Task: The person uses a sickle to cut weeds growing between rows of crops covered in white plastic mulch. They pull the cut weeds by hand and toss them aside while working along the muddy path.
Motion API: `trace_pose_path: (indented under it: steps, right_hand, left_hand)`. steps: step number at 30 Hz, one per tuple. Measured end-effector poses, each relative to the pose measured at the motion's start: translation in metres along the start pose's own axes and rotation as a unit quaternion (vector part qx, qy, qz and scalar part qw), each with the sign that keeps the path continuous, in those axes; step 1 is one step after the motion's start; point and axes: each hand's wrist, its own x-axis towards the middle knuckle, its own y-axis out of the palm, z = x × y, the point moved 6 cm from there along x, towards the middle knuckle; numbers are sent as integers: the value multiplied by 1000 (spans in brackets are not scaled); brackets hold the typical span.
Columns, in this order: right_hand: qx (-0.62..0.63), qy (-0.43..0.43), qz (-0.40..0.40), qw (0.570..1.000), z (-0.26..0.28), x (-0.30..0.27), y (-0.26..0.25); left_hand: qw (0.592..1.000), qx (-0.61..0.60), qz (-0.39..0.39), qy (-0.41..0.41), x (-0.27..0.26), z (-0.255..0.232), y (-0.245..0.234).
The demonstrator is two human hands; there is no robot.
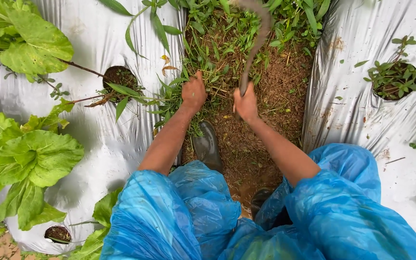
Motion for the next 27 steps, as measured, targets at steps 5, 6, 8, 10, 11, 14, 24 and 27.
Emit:
trace_pose_path:
  steps: [5,6,8,10,11,14,24,27]
  right_hand:
    - [-18,68,258,964,-86,-71,26]
    - [-8,66,270,960,-79,-78,26]
    - [-30,66,252,965,-68,-88,14]
    - [-50,49,226,972,-56,-66,10]
    - [-60,48,187,979,-61,-56,6]
    - [-52,34,95,994,-29,-26,-9]
    - [20,73,253,964,-98,-89,37]
    - [-3,116,244,963,-100,-101,17]
  left_hand:
    - [1000,-11,0,21,-5,-2,13]
    - [1000,-2,-10,28,-9,-2,15]
    - [1000,-5,-1,29,-17,-8,15]
    - [1000,0,-9,29,-6,-3,1]
    - [1000,-9,-3,23,-10,-3,2]
    - [1000,-28,2,15,-15,-4,2]
    - [999,-10,16,35,-34,-8,-24]
    - [999,-13,19,28,-33,-11,1]
